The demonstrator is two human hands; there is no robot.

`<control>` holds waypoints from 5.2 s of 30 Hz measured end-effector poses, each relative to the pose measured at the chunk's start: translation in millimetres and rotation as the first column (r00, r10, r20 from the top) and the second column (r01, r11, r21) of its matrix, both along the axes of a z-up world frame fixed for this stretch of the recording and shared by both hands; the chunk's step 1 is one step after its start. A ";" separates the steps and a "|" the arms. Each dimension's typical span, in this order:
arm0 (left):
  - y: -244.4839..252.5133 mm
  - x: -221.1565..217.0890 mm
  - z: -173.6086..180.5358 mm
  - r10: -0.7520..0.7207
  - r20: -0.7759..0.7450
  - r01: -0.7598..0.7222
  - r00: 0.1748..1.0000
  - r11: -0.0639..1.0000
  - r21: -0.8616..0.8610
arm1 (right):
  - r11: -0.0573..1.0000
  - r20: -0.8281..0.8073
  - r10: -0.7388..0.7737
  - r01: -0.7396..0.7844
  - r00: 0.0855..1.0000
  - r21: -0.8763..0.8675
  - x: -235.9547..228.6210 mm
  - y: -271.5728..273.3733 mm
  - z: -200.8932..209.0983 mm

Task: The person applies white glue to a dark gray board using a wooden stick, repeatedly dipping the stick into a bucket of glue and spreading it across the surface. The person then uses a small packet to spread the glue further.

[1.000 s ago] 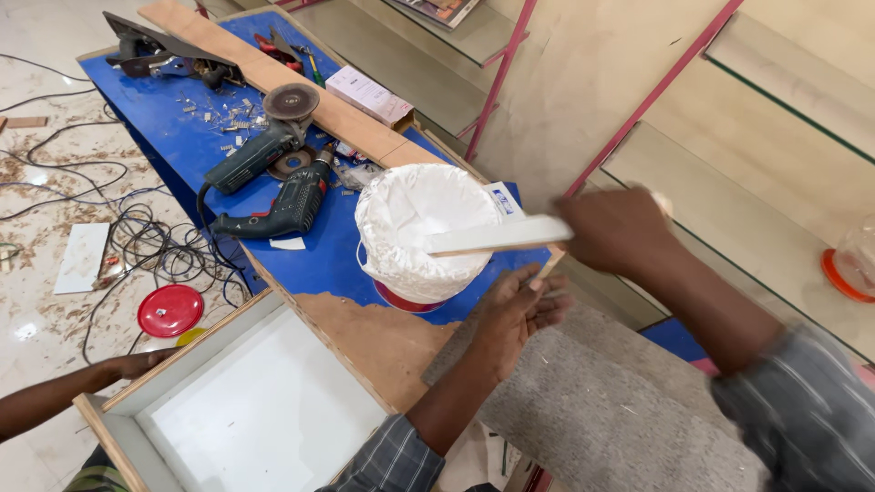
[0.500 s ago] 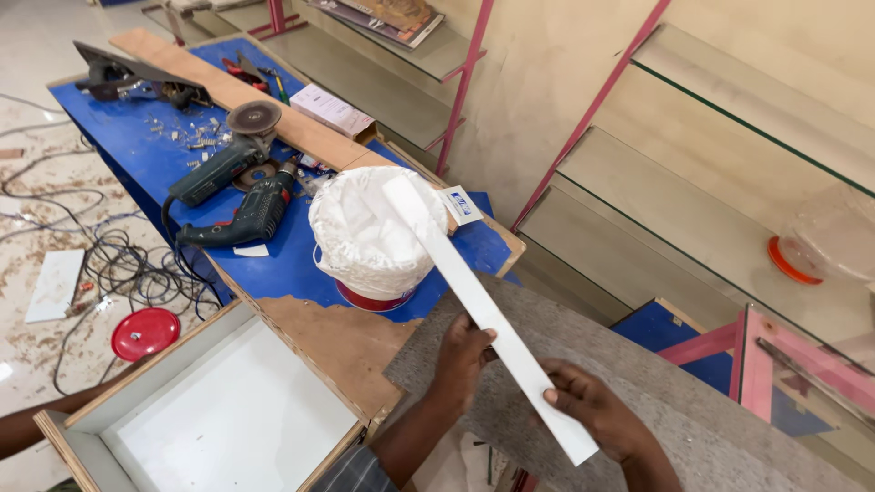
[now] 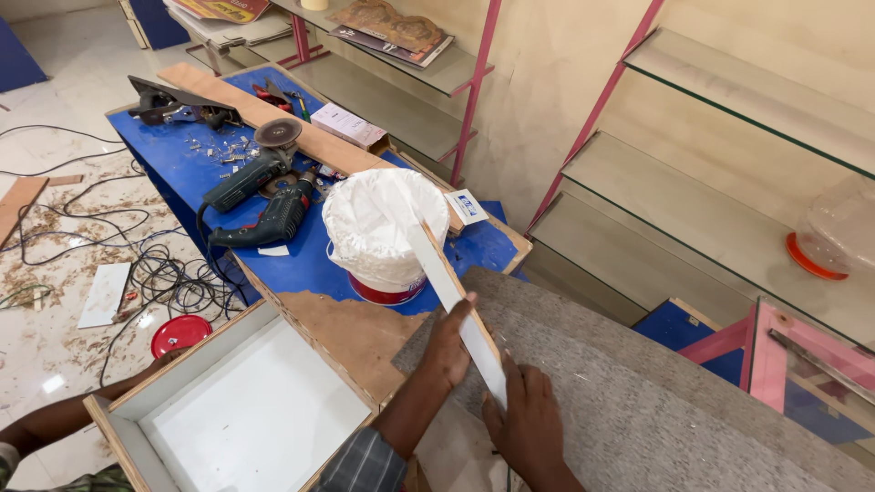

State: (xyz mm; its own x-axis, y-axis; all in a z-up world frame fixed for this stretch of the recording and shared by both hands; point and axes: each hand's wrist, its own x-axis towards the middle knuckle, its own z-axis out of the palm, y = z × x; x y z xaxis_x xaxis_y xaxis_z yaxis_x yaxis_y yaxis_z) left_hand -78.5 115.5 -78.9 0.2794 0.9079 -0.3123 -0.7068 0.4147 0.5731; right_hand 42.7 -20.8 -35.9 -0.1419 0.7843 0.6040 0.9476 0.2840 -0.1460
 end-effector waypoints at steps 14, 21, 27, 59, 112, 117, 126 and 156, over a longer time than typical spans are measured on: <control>-28.1 14.4 31.0 0.029 -0.206 0.031 0.978 0.959 0.282 | 0.868 -0.242 -0.367 0.237 0.898 -0.436 15.4 -35.0 -25.6; -145.6 85.1 20.5 -0.423 -0.340 0.513 0.840 0.825 0.239 | 0.848 -0.430 -0.506 0.337 0.748 -0.410 132.2 -188.6 -126.4; -240.6 119.9 0.4 -0.744 -0.222 0.774 0.630 0.623 0.109 | 0.850 -0.802 -0.518 0.076 0.296 -0.521 199.1 -351.8 -198.1; -348.7 190.8 -29.6 -0.914 -0.340 0.974 0.223 0.218 0.055 | 0.374 -0.115 -0.875 0.506 0.471 -0.777 145.7 -496.8 -149.4; -374.1 258.0 43.0 -0.953 0.304 0.917 -0.014 0.109 0.385 | -0.224 0.904 -0.275 0.892 0.328 -0.392 191.2 -514.0 146.7; -343.5 245.4 70.5 -0.973 0.171 0.859 0.157 0.220 0.462 | 0.022 0.667 -0.655 0.892 0.354 -0.452 230.8 -500.9 136.2; -243.3 154.8 71.5 -0.741 0.040 0.655 0.671 0.616 0.437 | 0.678 -0.704 -0.711 -0.265 0.000 -0.685 236.8 -339.6 64.8; -20.8 -70.6 67.4 -0.216 0.241 0.139 0.946 0.944 0.300 | 0.692 0.642 0.249 0.331 0.725 -0.642 -120.4 295.6 231.2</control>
